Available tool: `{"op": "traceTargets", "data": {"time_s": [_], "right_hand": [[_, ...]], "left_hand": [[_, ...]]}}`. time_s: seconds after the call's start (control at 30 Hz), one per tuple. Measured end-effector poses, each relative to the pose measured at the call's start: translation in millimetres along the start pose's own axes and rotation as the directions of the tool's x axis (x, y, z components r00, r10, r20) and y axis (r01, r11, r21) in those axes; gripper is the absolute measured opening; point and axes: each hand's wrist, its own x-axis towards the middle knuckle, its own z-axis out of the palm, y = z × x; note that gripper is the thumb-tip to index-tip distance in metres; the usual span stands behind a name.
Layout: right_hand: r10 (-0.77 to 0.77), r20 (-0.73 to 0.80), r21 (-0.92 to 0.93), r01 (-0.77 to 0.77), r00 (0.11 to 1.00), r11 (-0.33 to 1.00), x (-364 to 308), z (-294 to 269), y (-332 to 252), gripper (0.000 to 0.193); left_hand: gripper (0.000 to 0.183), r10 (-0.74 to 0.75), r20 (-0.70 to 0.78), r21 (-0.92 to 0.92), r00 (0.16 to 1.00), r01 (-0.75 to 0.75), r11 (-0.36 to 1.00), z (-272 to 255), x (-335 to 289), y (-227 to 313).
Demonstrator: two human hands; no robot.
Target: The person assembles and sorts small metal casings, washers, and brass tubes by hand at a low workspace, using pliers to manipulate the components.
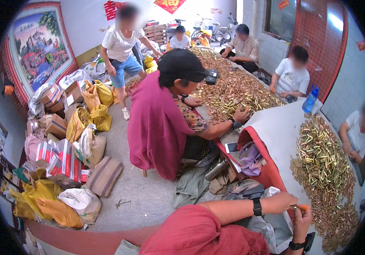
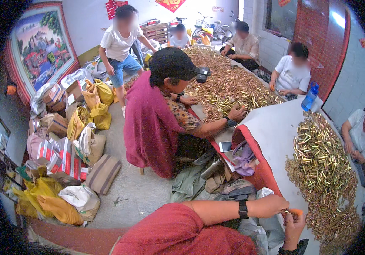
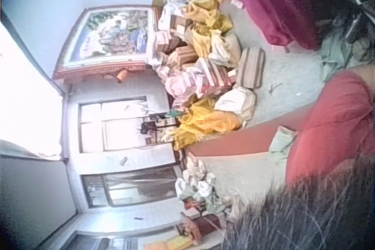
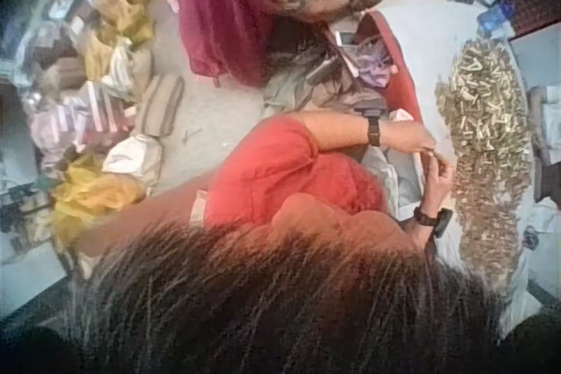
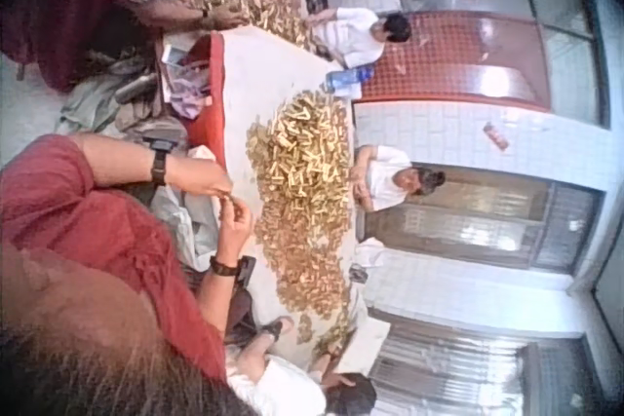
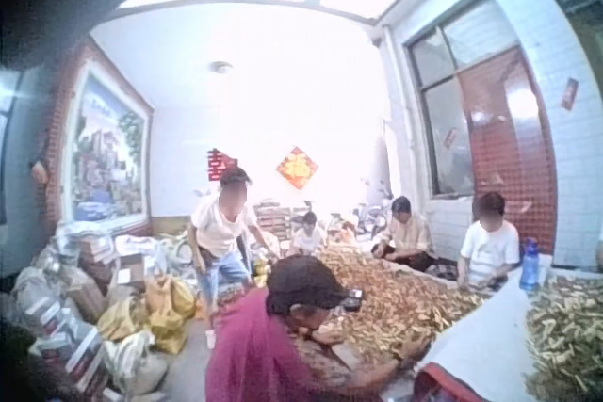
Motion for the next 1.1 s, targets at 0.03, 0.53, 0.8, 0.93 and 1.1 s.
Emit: {"op": "traceTargets", "data": {"time_s": [0.03,0.53,0.8,0.93,1.1], "right_hand": [[0.022,0.006,-0.072,-0.021,1.0,0.997,-6,4,-9,0.015],[-0.478,0.206,-0.642,0.486,0.854,0.593,-48,32,-31,0.009],[-0.077,0.009,-0.417,0.073,0.997,0.906,-43,21,-11,0.011],[-0.069,0.008,-0.335,0.068,0.998,0.94,-35,21,-20,0.013],[-0.191,0.108,-0.506,0.219,0.976,0.834,-9,-2,-7,0.013]], "left_hand": [[0.016,0.014,-0.018,0.004,1.0,-0.014,1.0,-4,-5,4],[0.017,-0.057,0.057,-0.384,0.997,0.074,0.92,-22,-60,22],[0.019,-0.024,-0.002,-0.219,1.0,0.023,0.975,-12,-55,24],[0.014,-0.101,0.087,-0.258,0.991,0.12,0.959,-8,-39,12],[0.009,-0.118,0.15,-0.387,0.982,0.168,0.906,-1,-12,-7]]}}
